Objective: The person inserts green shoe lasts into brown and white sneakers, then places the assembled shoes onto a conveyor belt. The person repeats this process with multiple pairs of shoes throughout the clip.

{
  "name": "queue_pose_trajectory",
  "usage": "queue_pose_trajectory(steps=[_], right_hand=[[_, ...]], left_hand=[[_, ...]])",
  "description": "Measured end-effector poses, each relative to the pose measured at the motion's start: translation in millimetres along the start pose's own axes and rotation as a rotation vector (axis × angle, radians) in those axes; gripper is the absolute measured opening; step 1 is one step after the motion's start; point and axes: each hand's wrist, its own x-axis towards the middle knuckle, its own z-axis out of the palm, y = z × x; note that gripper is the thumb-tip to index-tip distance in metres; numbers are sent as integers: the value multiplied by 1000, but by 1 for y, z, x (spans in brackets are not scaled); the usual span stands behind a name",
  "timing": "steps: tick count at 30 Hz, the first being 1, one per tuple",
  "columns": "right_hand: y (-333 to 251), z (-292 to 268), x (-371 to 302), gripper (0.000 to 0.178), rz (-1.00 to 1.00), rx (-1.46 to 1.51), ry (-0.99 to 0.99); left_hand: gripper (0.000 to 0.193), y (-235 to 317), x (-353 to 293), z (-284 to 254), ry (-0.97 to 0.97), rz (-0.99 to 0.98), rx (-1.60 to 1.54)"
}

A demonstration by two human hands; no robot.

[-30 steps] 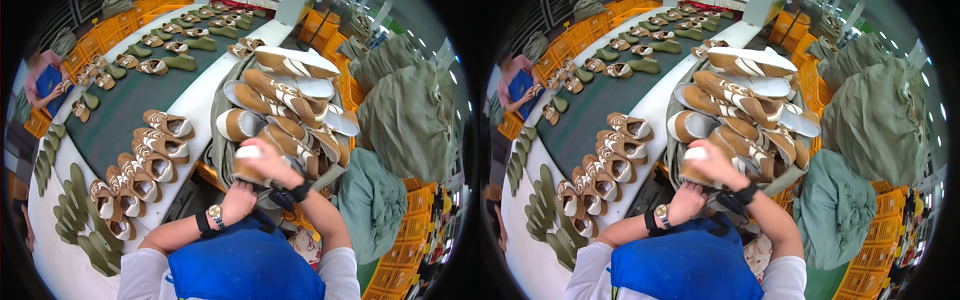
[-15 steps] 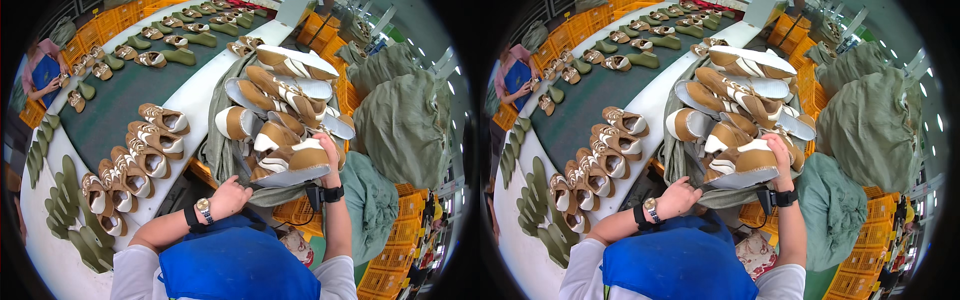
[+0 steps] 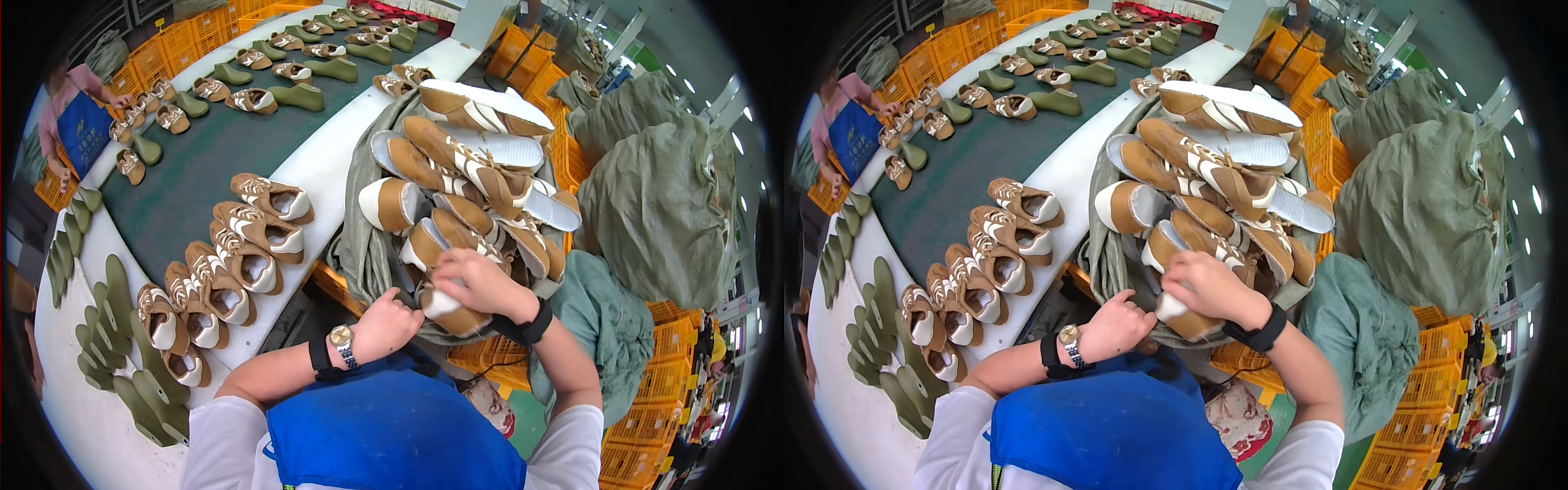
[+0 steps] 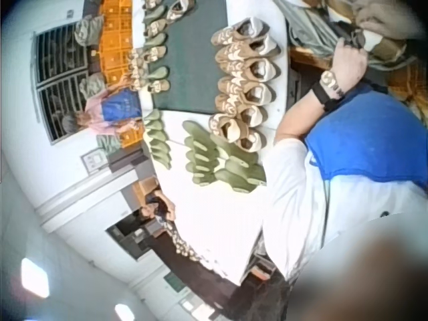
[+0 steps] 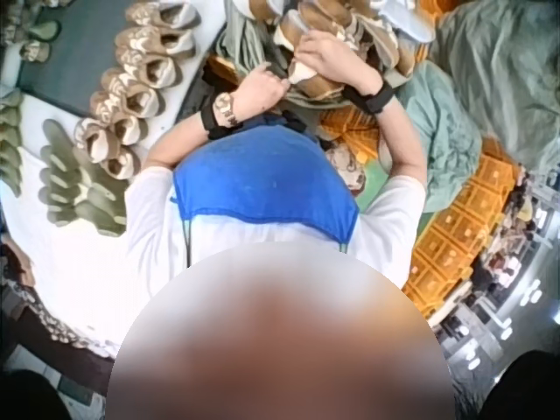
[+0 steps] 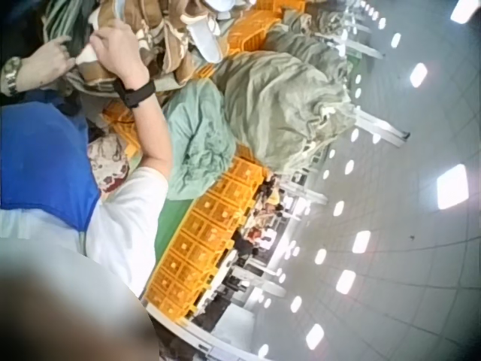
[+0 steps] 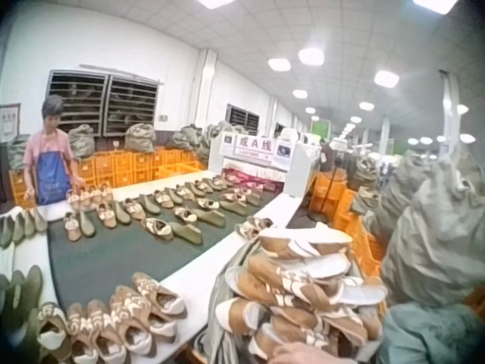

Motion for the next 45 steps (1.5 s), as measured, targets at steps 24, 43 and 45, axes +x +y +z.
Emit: queue_pose_trajectory(steps=[24,43,45], right_hand=[[98,98,135,38,275,-77,-98],[11,57,-39,59,715,-14,706],[11,80,-7,37,572,46,690]], left_hand=[[5,18,-13,-9,125,-212,17],[10,-4,54,-7,-166,148,-91],[9,-2,62,-15,-297,103,-58]])
